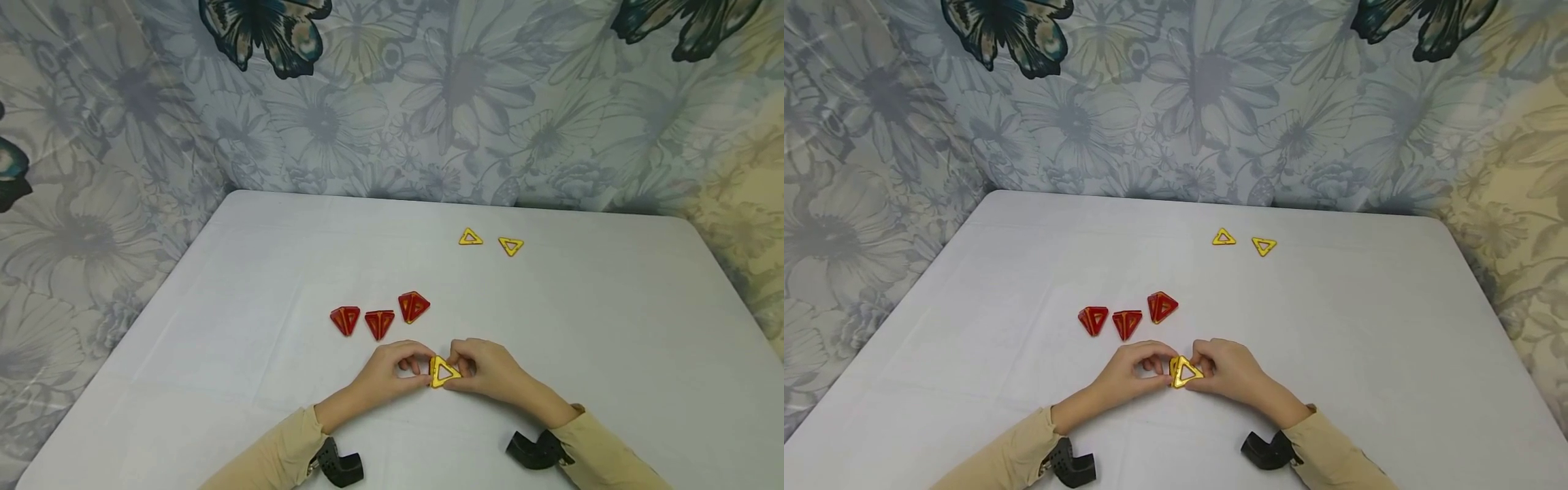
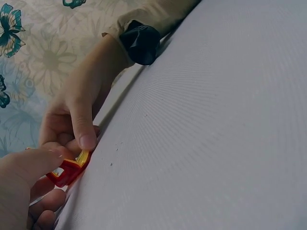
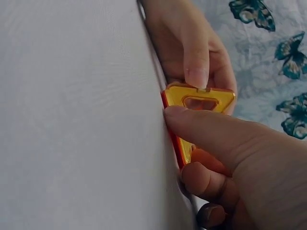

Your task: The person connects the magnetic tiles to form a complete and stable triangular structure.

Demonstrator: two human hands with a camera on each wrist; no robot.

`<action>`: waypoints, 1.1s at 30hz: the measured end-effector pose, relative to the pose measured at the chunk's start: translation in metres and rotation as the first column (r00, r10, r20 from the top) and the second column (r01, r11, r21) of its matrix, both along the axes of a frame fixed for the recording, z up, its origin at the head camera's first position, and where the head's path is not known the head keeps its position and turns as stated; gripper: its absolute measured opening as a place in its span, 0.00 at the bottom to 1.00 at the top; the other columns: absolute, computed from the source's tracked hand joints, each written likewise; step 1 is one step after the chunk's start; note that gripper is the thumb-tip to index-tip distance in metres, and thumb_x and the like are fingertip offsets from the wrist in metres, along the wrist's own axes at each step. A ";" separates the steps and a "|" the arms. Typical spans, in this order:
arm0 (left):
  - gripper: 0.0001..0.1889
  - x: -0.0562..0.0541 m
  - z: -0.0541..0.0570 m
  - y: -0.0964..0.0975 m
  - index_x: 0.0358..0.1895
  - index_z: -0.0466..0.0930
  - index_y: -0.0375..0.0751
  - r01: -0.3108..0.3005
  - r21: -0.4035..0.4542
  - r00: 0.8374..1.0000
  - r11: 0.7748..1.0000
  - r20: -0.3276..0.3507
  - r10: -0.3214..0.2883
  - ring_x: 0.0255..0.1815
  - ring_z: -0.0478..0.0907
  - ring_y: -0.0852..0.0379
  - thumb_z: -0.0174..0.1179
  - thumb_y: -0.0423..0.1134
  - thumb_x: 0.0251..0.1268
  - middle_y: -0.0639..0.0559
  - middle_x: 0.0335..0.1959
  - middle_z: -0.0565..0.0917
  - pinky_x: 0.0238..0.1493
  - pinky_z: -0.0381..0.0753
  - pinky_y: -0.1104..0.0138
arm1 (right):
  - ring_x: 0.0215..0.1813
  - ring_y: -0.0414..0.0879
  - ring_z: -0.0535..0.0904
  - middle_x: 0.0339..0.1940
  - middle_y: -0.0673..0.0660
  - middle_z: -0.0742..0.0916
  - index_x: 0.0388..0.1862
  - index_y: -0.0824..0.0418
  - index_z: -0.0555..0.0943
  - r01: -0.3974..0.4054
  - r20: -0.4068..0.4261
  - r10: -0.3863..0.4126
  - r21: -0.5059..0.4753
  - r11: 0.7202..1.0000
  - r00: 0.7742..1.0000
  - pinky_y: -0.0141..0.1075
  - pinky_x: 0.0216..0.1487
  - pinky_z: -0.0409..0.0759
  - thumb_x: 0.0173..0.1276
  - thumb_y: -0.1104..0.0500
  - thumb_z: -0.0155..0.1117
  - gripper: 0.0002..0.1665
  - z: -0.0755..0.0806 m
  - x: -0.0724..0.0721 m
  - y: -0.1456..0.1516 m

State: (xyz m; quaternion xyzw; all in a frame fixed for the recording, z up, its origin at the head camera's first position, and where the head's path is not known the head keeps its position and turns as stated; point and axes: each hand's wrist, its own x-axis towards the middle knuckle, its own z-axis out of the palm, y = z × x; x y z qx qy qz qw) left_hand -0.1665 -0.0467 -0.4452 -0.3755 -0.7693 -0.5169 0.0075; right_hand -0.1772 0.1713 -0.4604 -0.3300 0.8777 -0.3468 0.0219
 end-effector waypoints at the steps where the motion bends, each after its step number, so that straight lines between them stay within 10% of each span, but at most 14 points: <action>1: 0.14 0.001 0.005 0.000 0.40 0.78 0.30 0.002 0.003 1.000 1.000 -0.004 -0.002 0.25 0.75 0.50 0.65 0.25 0.46 0.43 0.34 0.80 0.29 0.73 0.69 | 0.19 0.31 0.63 0.15 0.37 0.69 0.25 0.51 0.72 0.000 0.002 0.000 -0.007 1.000 1.000 0.27 0.20 0.63 0.45 0.55 0.74 0.17 0.000 0.000 -0.001; 25: 0.14 0.000 0.006 -0.001 0.41 0.76 0.29 0.035 0.016 0.999 0.999 -0.002 -0.035 0.28 0.76 0.50 0.63 0.23 0.48 0.40 0.36 0.79 0.31 0.74 0.67 | 0.18 0.30 0.62 0.13 0.37 0.69 0.24 0.53 0.74 0.032 -0.062 -0.036 -0.059 0.998 0.997 0.26 0.18 0.62 0.45 0.54 0.74 0.15 -0.003 0.005 -0.009; 33: 0.16 -0.010 -0.025 -0.002 0.47 0.75 0.36 0.050 -0.032 0.999 0.998 -0.004 -0.050 0.30 0.74 0.61 0.63 0.31 0.54 0.49 0.40 0.79 0.34 0.73 0.71 | 0.18 0.30 0.61 0.13 0.37 0.69 0.24 0.53 0.74 0.027 -0.063 -0.032 -0.068 0.997 0.998 0.26 0.18 0.62 0.46 0.54 0.74 0.15 -0.004 0.005 -0.008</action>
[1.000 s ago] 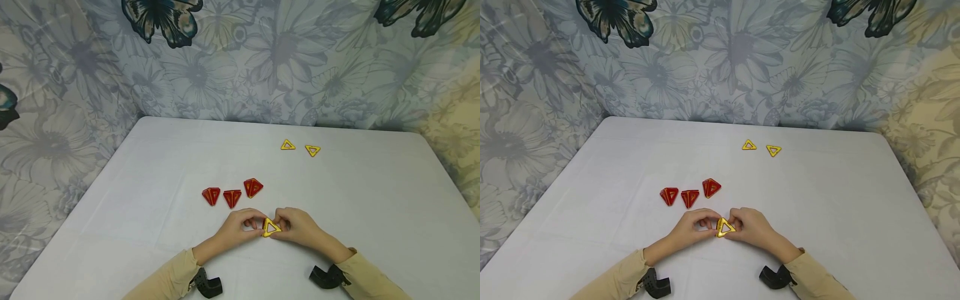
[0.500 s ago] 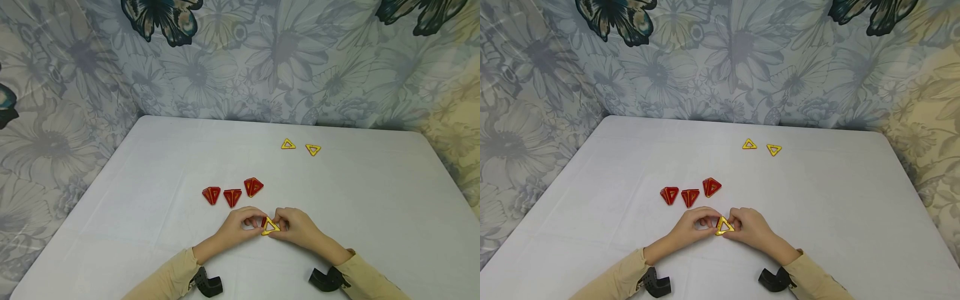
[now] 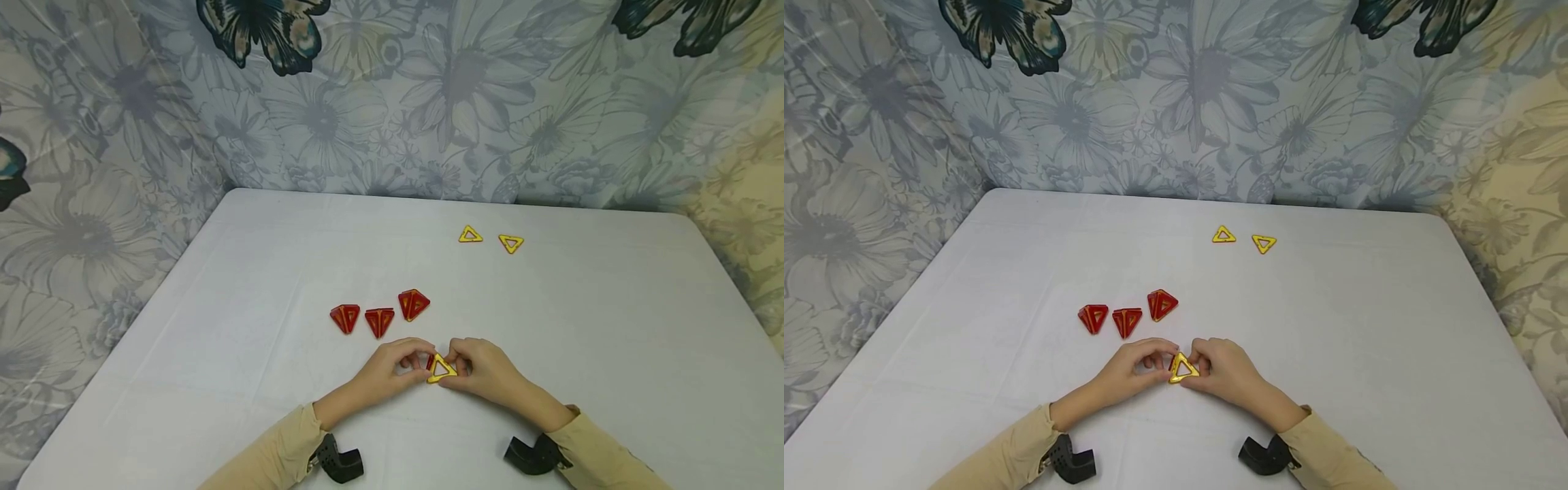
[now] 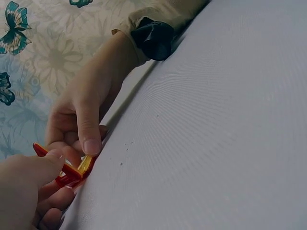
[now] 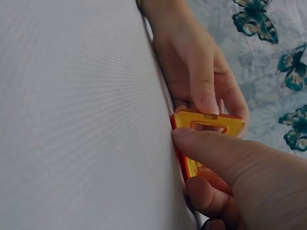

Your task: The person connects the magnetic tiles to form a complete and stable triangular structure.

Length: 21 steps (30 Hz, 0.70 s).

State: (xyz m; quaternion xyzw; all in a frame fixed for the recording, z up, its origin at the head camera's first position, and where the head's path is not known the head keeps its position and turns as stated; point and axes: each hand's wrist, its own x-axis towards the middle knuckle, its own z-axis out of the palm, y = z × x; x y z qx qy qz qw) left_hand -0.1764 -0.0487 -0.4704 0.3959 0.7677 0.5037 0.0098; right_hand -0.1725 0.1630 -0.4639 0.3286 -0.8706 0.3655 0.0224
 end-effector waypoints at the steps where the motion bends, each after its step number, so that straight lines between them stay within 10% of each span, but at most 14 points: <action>1: 0.16 -0.001 -0.002 0.000 0.47 0.75 0.37 0.002 -0.012 1.000 1.000 0.002 -0.002 0.31 0.73 0.63 0.62 0.32 0.55 0.50 0.41 0.78 0.35 0.73 0.72 | 0.18 0.30 0.61 0.13 0.37 0.69 0.24 0.53 0.74 0.001 0.002 -0.001 0.001 1.000 1.000 0.26 0.19 0.62 0.46 0.55 0.74 0.15 0.000 0.000 0.000; 21: 0.16 0.000 -0.003 -0.001 0.50 0.72 0.37 -0.016 -0.082 1.000 0.997 0.024 0.018 0.32 0.71 0.65 0.59 0.35 0.59 0.52 0.34 0.77 0.36 0.72 0.74 | 0.18 0.31 0.61 0.12 0.37 0.69 0.24 0.53 0.74 0.013 0.034 -0.013 -0.003 1.000 0.999 0.27 0.18 0.62 0.46 0.54 0.74 0.15 0.000 -0.001 0.001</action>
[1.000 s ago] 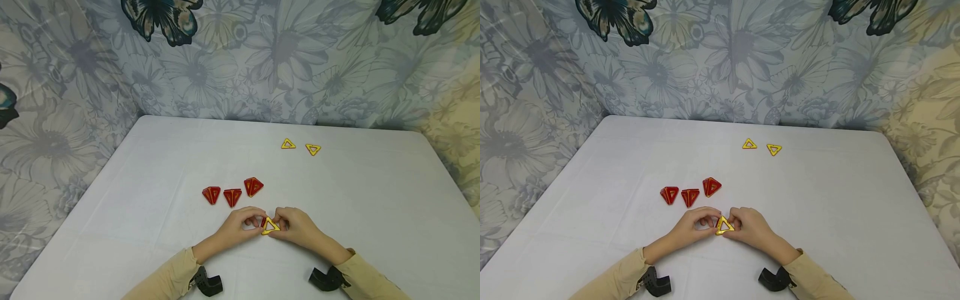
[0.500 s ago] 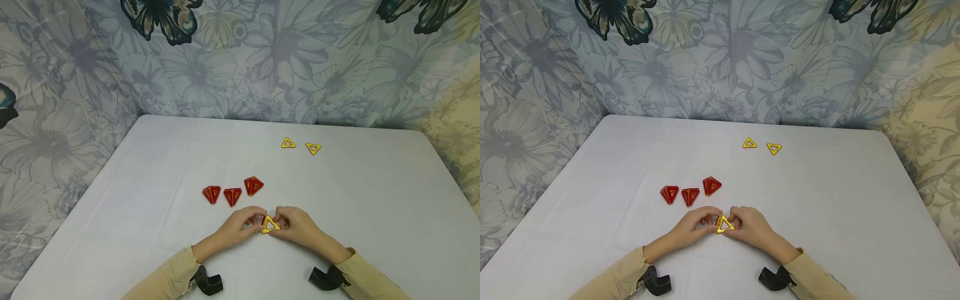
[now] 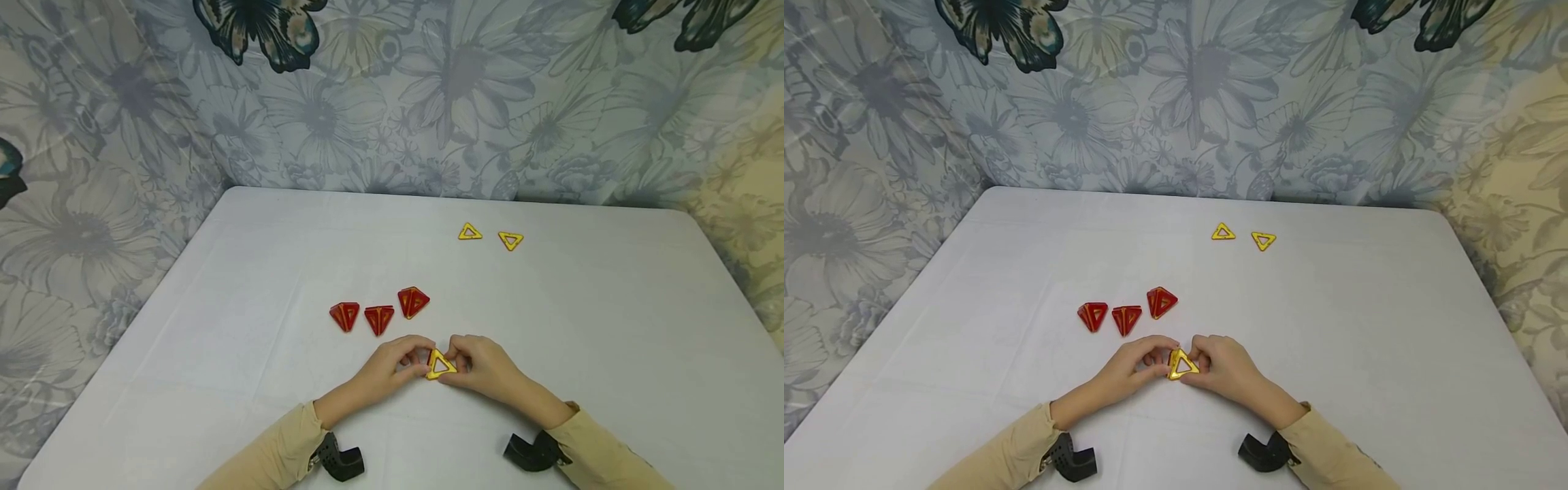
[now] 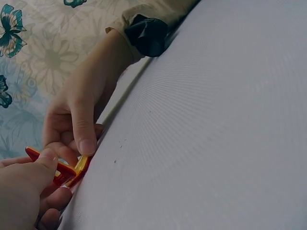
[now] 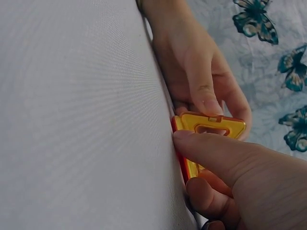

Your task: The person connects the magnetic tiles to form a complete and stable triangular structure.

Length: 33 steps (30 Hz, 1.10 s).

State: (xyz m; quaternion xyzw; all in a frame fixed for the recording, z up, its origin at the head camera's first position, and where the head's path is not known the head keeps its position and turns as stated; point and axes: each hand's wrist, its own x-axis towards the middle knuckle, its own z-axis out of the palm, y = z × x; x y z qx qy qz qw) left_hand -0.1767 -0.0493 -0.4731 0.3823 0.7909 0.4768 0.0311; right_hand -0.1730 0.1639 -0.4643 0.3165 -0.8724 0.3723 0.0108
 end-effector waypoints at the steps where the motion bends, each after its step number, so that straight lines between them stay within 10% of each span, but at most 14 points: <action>1: 0.16 0.000 0.000 0.000 0.50 0.72 0.37 -0.002 0.002 1.000 1.000 0.000 0.002 0.32 0.71 0.65 0.59 0.35 0.59 0.51 0.34 0.77 0.36 0.72 0.74 | 0.18 0.31 0.62 0.12 0.37 0.69 0.24 0.53 0.74 -0.001 0.001 0.001 -0.002 1.000 1.000 0.27 0.18 0.62 0.47 0.54 0.74 0.15 0.000 0.000 0.000; 16: 0.16 0.000 -0.002 -0.003 0.50 0.73 0.38 -0.010 0.006 1.000 1.000 0.004 0.010 0.31 0.70 0.66 0.59 0.36 0.59 0.53 0.34 0.76 0.36 0.71 0.74 | 0.17 0.30 0.62 0.13 0.37 0.69 0.25 0.54 0.73 -0.031 0.028 0.031 0.013 0.999 0.999 0.27 0.19 0.64 0.47 0.55 0.74 0.16 0.000 -0.004 -0.003; 26: 0.16 0.000 -0.001 -0.001 0.50 0.73 0.40 -0.013 -0.005 0.999 1.000 0.029 0.013 0.31 0.70 0.67 0.59 0.36 0.59 0.55 0.36 0.76 0.36 0.71 0.74 | 0.19 0.33 0.65 0.15 0.39 0.73 0.30 0.55 0.72 -0.152 0.193 0.148 0.007 0.988 0.970 0.28 0.21 0.65 0.49 0.52 0.72 0.18 0.008 -0.013 0.009; 33: 0.16 0.000 -0.001 -0.001 0.50 0.73 0.39 -0.002 -0.012 0.999 1.000 0.041 0.002 0.32 0.70 0.67 0.59 0.37 0.59 0.55 0.41 0.77 0.35 0.71 0.74 | 0.18 0.35 0.63 0.16 0.44 0.75 0.32 0.62 0.74 -0.104 0.133 0.128 -0.171 0.980 0.983 0.28 0.19 0.64 0.47 0.65 0.72 0.16 0.011 -0.028 0.023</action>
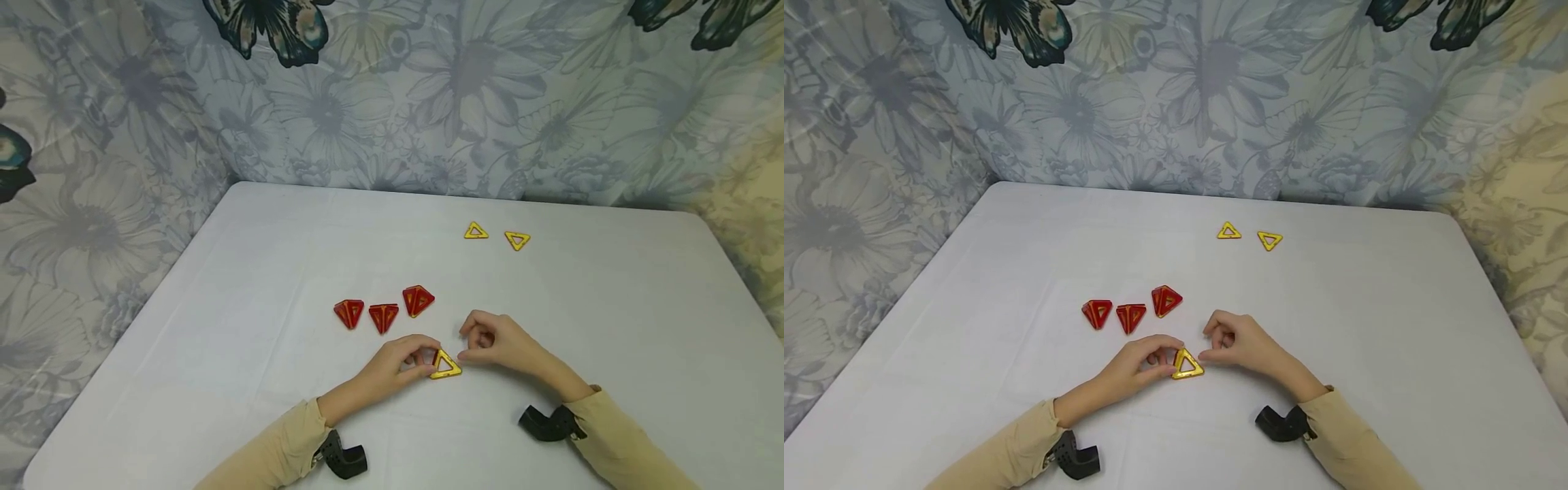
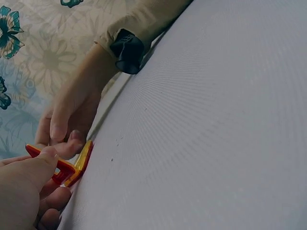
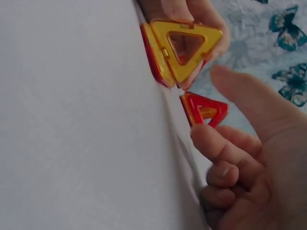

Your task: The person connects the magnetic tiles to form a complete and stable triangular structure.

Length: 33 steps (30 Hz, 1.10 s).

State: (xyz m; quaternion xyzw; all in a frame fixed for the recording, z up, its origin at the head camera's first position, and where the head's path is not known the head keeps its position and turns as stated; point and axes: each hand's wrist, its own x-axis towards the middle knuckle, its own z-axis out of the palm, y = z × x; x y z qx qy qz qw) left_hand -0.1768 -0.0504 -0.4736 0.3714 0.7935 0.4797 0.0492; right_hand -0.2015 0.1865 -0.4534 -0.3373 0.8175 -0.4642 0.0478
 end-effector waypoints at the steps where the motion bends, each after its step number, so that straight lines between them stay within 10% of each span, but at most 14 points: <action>1: 0.16 0.000 0.000 0.000 0.50 0.73 0.39 0.001 -0.003 1.000 1.000 0.002 -0.001 0.32 0.70 0.67 0.59 0.37 0.59 0.55 0.41 0.76 0.35 0.71 0.74 | 0.18 0.35 0.63 0.16 0.46 0.76 0.31 0.64 0.74 0.022 0.007 -0.022 -0.028 0.999 1.000 0.29 0.19 0.63 0.47 0.67 0.72 0.15 0.002 -0.002 0.000; 9: 0.16 0.000 0.001 -0.001 0.50 0.74 0.39 -0.010 0.006 1.000 1.000 -0.010 0.010 0.32 0.70 0.67 0.60 0.37 0.58 0.54 0.42 0.76 0.35 0.71 0.74 | 0.21 0.40 0.65 0.20 0.55 0.77 0.28 0.70 0.74 0.261 -0.018 -0.263 -0.079 0.962 0.965 0.28 0.21 0.64 0.49 0.74 0.66 0.10 0.018 -0.024 -0.002; 21: 0.16 -0.001 -0.002 -0.002 0.50 0.73 0.39 -0.003 0.030 1.000 1.000 -0.025 0.004 0.32 0.71 0.67 0.60 0.37 0.58 0.54 0.43 0.76 0.36 0.71 0.74 | 0.22 0.41 0.64 0.25 0.57 0.81 0.35 0.69 0.76 0.402 -0.140 -0.422 -0.150 0.903 0.896 0.29 0.22 0.61 0.51 0.69 0.68 0.13 -0.019 -0.093 0.013; 33: 0.18 -0.002 -0.006 0.001 0.49 0.74 0.38 -0.005 0.048 1.000 0.999 -0.017 0.006 0.31 0.72 0.63 0.62 0.35 0.55 0.51 0.43 0.77 0.35 0.72 0.73 | 0.24 0.38 0.59 0.38 0.61 0.81 0.45 0.69 0.71 0.657 -0.048 -0.680 -0.216 0.722 0.732 0.31 0.26 0.57 0.53 0.66 0.68 0.22 -0.018 -0.128 0.015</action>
